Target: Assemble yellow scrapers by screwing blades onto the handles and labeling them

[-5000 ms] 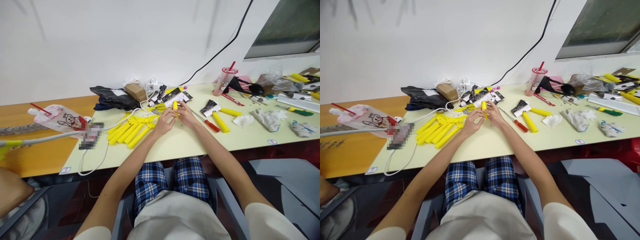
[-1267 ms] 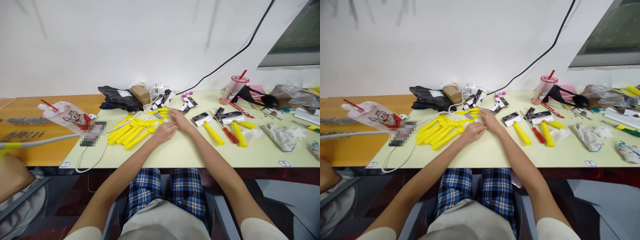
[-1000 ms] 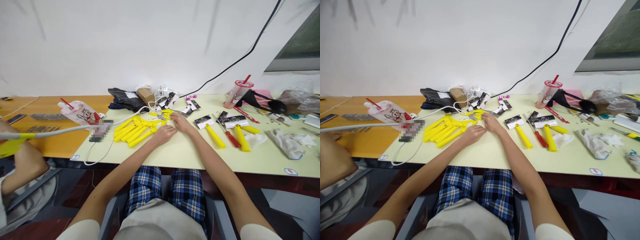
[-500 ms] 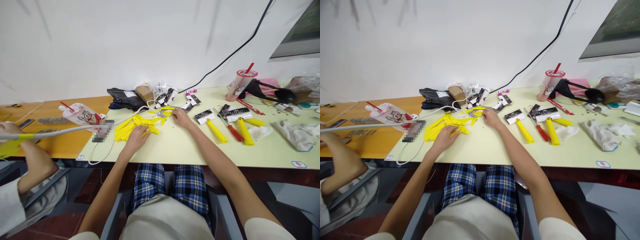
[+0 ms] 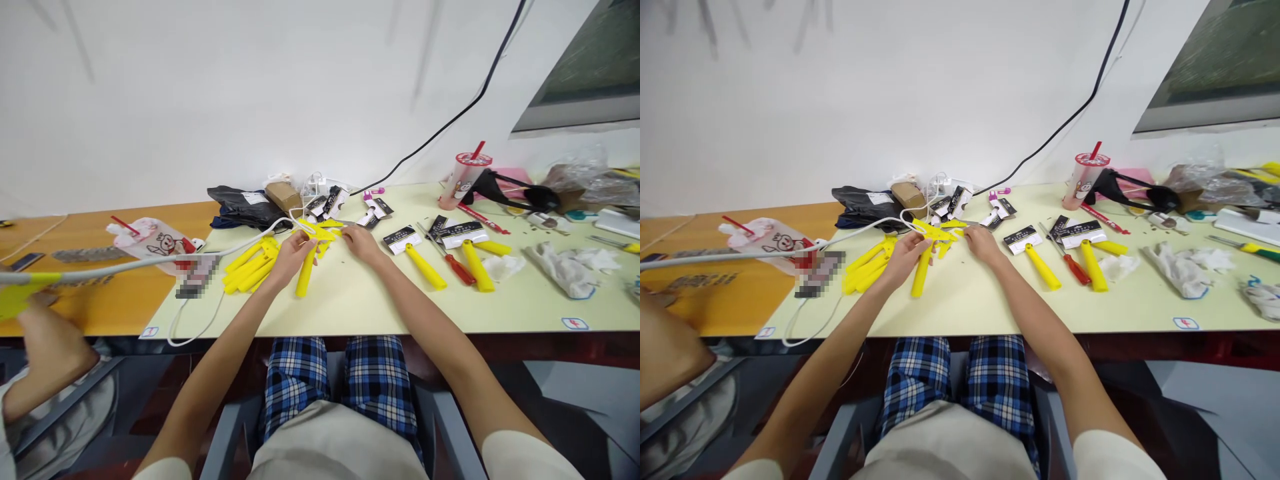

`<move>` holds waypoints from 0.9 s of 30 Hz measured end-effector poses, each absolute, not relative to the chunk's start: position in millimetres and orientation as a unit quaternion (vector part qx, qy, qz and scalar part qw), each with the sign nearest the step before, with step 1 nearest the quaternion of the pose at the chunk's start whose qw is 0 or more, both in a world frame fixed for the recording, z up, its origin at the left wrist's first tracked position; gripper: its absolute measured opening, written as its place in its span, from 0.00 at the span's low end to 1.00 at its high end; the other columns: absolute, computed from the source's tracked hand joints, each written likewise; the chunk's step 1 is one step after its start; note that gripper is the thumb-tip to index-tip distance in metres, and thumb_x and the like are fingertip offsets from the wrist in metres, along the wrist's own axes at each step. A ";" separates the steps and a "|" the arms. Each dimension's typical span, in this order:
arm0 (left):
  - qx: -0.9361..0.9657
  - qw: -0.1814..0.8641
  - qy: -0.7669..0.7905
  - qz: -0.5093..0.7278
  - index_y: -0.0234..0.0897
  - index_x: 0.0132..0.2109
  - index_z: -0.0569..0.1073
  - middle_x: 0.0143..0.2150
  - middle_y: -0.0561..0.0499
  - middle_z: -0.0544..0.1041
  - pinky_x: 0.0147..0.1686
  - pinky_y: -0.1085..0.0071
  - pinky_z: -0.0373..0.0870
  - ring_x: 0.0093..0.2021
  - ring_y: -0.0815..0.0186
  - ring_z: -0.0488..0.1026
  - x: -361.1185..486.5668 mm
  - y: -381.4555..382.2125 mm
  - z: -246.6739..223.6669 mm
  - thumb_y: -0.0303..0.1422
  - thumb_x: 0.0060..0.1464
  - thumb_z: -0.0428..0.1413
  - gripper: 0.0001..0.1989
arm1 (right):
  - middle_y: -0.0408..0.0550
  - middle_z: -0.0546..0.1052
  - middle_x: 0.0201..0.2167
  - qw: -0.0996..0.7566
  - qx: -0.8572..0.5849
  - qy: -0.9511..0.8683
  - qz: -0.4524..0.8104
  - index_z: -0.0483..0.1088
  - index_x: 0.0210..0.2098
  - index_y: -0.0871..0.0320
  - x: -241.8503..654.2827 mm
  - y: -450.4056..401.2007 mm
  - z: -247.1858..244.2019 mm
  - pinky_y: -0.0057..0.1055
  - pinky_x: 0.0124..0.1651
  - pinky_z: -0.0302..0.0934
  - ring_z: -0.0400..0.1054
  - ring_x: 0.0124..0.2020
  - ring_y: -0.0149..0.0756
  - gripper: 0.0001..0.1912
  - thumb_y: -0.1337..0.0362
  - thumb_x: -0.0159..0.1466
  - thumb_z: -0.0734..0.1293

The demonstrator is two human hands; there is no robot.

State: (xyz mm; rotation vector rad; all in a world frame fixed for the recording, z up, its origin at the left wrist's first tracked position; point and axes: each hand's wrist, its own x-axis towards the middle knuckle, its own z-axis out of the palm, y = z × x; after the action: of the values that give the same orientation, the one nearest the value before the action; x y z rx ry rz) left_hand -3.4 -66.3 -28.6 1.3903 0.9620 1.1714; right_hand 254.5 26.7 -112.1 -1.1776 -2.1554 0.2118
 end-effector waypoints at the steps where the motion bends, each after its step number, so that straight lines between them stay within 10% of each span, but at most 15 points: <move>1: 0.548 0.554 0.389 0.492 0.39 0.46 0.75 0.44 0.47 0.80 0.30 0.71 0.77 0.40 0.61 0.81 6.7 -57.8 -30.2 0.43 0.57 0.71 0.18 | 0.62 0.84 0.50 0.333 -0.457 -0.820 0.086 0.79 0.47 0.56 254.9 25.7 -111.5 0.50 0.58 0.71 0.77 0.51 0.55 0.12 0.69 0.76 0.62; 15: 0.309 0.729 0.369 0.486 0.37 0.52 0.74 0.44 0.42 0.85 0.23 0.76 0.68 0.40 0.63 0.84 34.8 -27.2 -65.6 0.36 0.63 0.58 0.13 | 0.46 0.79 0.37 0.525 -0.470 -0.653 0.277 0.60 0.50 0.50 235.4 15.0 -103.5 0.41 0.48 0.72 0.74 0.36 0.40 0.13 0.48 0.79 0.57; 21: 0.289 0.752 0.337 0.487 0.34 0.48 0.77 0.41 0.44 0.84 0.25 0.78 0.72 0.34 0.68 0.79 36.6 -34.1 -65.6 0.29 0.61 0.60 0.09 | 0.48 0.80 0.44 0.603 -0.438 -0.540 0.392 0.67 0.53 0.50 225.1 10.9 -100.0 0.42 0.44 0.77 0.80 0.39 0.43 0.31 0.37 0.63 0.74; 27: 0.272 0.736 0.346 0.514 0.33 0.45 0.76 0.41 0.45 0.84 0.37 0.73 0.80 0.37 0.67 0.82 38.9 -32.0 -71.0 0.25 0.62 0.63 0.05 | 0.45 0.81 0.41 0.644 -0.436 -0.446 0.443 0.71 0.40 0.52 223.9 6.5 -94.6 0.35 0.48 0.75 0.79 0.45 0.38 0.25 0.42 0.58 0.79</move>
State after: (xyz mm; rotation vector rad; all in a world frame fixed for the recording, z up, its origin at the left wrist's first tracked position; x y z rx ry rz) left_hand 38.9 -32.0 -71.0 0.5978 0.7605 1.1283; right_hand 223.9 6.5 -94.6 -0.9935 -1.0167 1.0081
